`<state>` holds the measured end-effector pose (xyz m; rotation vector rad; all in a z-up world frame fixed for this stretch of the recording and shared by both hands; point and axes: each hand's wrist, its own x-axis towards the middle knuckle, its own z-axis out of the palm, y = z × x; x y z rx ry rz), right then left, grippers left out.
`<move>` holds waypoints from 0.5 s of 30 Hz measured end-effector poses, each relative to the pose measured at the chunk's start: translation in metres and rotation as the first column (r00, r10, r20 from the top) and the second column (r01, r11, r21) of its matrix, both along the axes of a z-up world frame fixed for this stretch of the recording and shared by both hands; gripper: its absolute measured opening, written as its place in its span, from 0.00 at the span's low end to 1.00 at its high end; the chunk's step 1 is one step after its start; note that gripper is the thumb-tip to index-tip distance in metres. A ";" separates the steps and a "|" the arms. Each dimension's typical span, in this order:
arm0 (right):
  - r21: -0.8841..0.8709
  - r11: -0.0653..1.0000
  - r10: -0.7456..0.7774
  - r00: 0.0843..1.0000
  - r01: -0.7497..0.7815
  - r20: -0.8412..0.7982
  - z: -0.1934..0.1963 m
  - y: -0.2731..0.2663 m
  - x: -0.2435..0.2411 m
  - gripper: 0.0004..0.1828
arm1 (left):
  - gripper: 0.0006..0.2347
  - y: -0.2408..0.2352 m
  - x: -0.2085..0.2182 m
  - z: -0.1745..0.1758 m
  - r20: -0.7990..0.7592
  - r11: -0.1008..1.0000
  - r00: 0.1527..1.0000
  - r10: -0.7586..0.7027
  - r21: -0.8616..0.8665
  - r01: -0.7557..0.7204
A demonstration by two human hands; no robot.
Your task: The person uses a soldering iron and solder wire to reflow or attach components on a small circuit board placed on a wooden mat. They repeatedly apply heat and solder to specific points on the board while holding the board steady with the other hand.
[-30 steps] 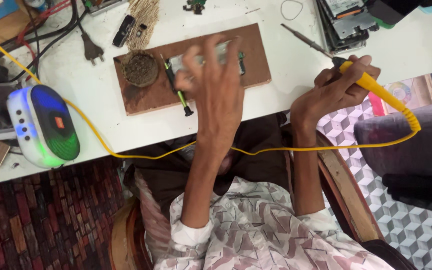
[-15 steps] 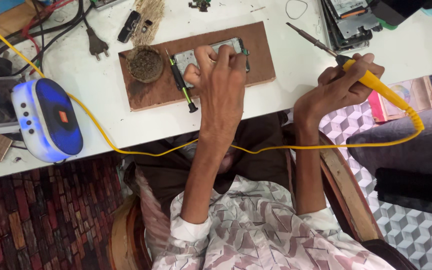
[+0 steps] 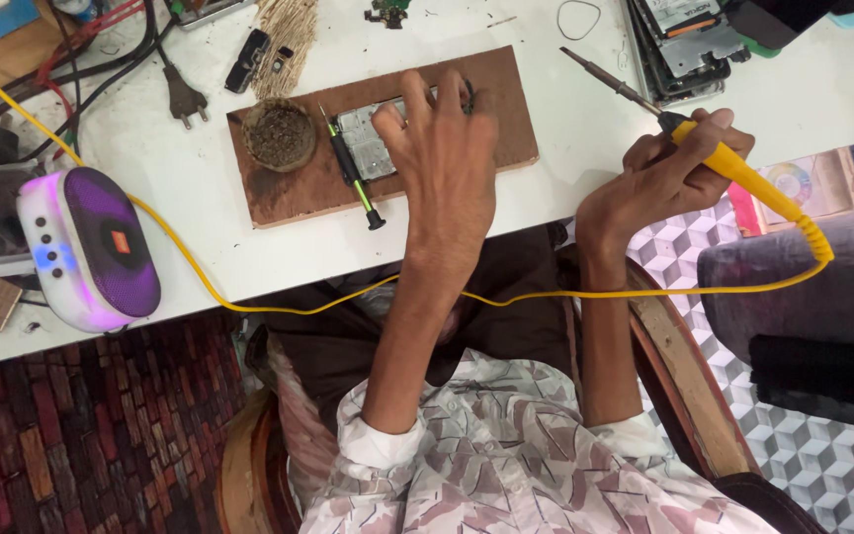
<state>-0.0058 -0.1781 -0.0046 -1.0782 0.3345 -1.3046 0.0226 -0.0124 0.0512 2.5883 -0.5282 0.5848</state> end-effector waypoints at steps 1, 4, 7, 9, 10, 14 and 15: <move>-0.004 1.000 -0.002 1.000 0.002 0.005 0.000 0.000 0.000 0.16 | 0.11 0.001 0.001 0.000 -0.017 1.000 1.000 -0.007 -0.016 0.007; -0.017 1.000 0.006 1.000 -0.006 0.018 -0.002 -0.001 -0.001 0.16 | 0.13 0.006 0.000 -0.001 0.009 0.998 1.000 -0.021 -0.053 0.021; -0.013 1.000 0.016 1.000 -0.015 0.027 -0.002 -0.001 -0.001 0.16 | 0.13 0.008 0.000 -0.002 0.059 0.999 0.998 -0.021 -0.046 0.024; -0.002 1.000 0.020 0.999 -0.020 0.028 -0.002 -0.003 -0.001 0.16 | 0.14 0.006 -0.001 -0.005 0.050 1.000 0.999 -0.010 -0.024 0.011; 0.005 1.000 0.024 0.999 -0.024 0.028 -0.002 -0.002 -0.001 0.16 | 0.15 0.006 -0.003 -0.006 0.029 1.000 1.000 0.001 -0.009 -0.001; 0.008 1.000 0.014 1.000 -0.014 0.027 -0.004 -0.004 0.001 0.14 | 0.12 0.003 -0.006 -0.008 0.009 0.997 0.998 0.063 -0.039 -0.063; 0.001 1.000 0.026 0.999 -0.026 0.042 -0.004 -0.004 0.001 0.14 | 0.12 0.004 -0.006 -0.008 0.011 0.997 0.998 0.065 -0.053 -0.064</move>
